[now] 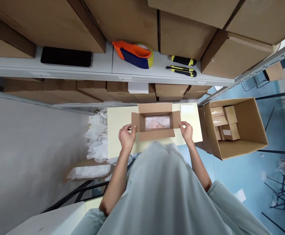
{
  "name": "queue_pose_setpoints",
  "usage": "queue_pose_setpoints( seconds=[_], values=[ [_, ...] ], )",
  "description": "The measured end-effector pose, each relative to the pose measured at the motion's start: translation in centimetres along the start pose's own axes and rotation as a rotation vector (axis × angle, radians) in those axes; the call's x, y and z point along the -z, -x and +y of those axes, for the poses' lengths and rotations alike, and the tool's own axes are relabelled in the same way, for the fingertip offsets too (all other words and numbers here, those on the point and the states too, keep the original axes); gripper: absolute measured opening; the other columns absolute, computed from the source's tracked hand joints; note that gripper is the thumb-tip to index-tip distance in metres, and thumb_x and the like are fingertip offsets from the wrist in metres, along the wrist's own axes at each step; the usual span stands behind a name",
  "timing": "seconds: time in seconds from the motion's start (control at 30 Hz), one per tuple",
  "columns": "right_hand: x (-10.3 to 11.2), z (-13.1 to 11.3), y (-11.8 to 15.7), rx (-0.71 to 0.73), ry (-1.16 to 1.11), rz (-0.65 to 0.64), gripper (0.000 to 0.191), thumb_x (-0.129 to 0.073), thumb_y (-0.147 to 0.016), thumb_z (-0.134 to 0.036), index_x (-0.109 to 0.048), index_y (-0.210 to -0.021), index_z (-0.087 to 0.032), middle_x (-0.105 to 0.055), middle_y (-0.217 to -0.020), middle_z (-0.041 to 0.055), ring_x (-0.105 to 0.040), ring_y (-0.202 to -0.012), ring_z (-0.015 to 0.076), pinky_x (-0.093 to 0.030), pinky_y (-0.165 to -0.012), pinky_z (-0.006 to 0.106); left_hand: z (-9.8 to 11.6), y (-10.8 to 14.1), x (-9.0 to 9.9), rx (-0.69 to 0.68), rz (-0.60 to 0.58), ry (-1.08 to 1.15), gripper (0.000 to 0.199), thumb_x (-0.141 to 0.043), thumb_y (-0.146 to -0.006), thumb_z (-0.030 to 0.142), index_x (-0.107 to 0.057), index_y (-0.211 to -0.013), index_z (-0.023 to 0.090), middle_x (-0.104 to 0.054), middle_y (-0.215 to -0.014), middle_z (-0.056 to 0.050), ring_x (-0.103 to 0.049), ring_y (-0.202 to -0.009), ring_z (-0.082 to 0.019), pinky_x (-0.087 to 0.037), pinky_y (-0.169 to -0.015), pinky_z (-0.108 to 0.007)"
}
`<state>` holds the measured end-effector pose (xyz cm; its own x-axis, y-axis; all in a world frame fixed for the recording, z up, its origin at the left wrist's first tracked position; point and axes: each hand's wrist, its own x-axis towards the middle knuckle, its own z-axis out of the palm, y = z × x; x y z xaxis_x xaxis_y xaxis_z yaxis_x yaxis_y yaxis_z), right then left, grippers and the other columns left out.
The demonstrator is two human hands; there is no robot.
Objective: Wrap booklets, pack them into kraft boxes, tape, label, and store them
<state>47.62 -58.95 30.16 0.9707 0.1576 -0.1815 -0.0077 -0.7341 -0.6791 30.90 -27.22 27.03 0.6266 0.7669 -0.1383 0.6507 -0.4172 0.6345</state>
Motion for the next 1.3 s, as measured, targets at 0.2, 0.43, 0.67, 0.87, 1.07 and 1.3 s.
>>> queue_pose_setpoints(
  seconds=[0.2, 0.43, 0.67, 0.87, 1.07, 1.3],
  values=[
    [-1.0, -2.4, 1.1, 0.018, -0.036, 0.017, 0.032, -0.059, -0.1, -0.044, -0.079, -0.105, -0.02, -0.085, -0.104, 0.0119, -0.078, -0.098, 0.0293, -0.057, -0.092, 0.039, 0.3, 0.2, 1.0, -0.036, 0.031, 0.057, 0.025, -0.064, -0.095, 0.041, -0.073, -0.105, 0.02, -0.079, -0.106, -0.011, -0.072, -0.094, -0.029, -0.057, -0.099, -0.046],
    [-3.2, -4.8, 3.1, 0.086, -0.001, -0.13, 0.031, -0.059, -0.105, -0.042, -0.08, -0.113, -0.021, -0.085, -0.11, 0.0115, -0.079, -0.105, 0.0296, -0.06, -0.101, 0.043, -2.9, 0.4, 4.6, -0.017, 0.03, 0.108, 0.032, -0.061, -0.097, 0.046, -0.074, -0.109, 0.019, -0.079, -0.111, -0.012, -0.074, -0.09, -0.026, -0.061, -0.095, -0.043],
    [-4.4, -5.1, 6.4, 0.46, 0.204, -0.526, 0.091, -0.094, -0.084, -0.039, -0.056, -0.165, -0.026, -0.055, -0.171, 0.0141, -0.049, -0.161, 0.0362, -0.041, -0.134, 0.056, -5.4, 3.0, 5.7, -0.321, -0.418, 0.158, 0.074, -0.083, -0.087, 0.06, -0.066, -0.15, 0.025, -0.066, -0.158, -0.012, -0.059, -0.149, -0.034, -0.051, -0.125, -0.051],
    [-5.7, -4.6, 4.6, 0.426, 0.197, -0.489, 0.054, -0.071, -0.104, -0.037, -0.064, -0.155, -0.021, -0.073, -0.149, 0.0153, -0.064, -0.146, 0.0321, -0.05, -0.125, 0.051, -6.1, 2.7, 4.0, -0.328, -0.399, 0.074, 0.057, -0.079, -0.095, 0.041, -0.067, -0.147, 0.023, -0.073, -0.149, -0.013, -0.06, -0.149, -0.035, -0.048, -0.127, -0.05],
    [-8.8, -6.0, -0.4, 0.19, 0.17, -0.279, 0.078, -0.076, -0.092, -0.031, -0.049, -0.164, -0.015, -0.063, -0.155, 0.0237, -0.072, -0.131, 0.0335, -0.058, -0.114, 0.052, -5.4, -3.8, 2.6, -0.146, -0.259, 0.087, 0.096, -0.083, -0.089, 0.029, -0.037, -0.172, 0.017, -0.06, -0.158, -0.023, -0.076, -0.123, -0.034, -0.061, -0.108, -0.047],
    [-10.7, -8.3, -3.7, 0.248, -0.013, -0.289, 0.12, -0.08, -0.078, -0.024, -0.016, -0.179, -0.018, -0.059, -0.16, 0.0218, -0.058, -0.15, 0.0357, -0.049, -0.126, 0.057, -3.6, -8.1, 1.6, -0.21, -0.374, 0.247, 0.138, -0.096, -0.071, 0.02, -0.012, -0.18, 0.024, -0.046, -0.172, -0.025, -0.047, -0.16, -0.042, -0.046, -0.128, -0.056]
  ],
)
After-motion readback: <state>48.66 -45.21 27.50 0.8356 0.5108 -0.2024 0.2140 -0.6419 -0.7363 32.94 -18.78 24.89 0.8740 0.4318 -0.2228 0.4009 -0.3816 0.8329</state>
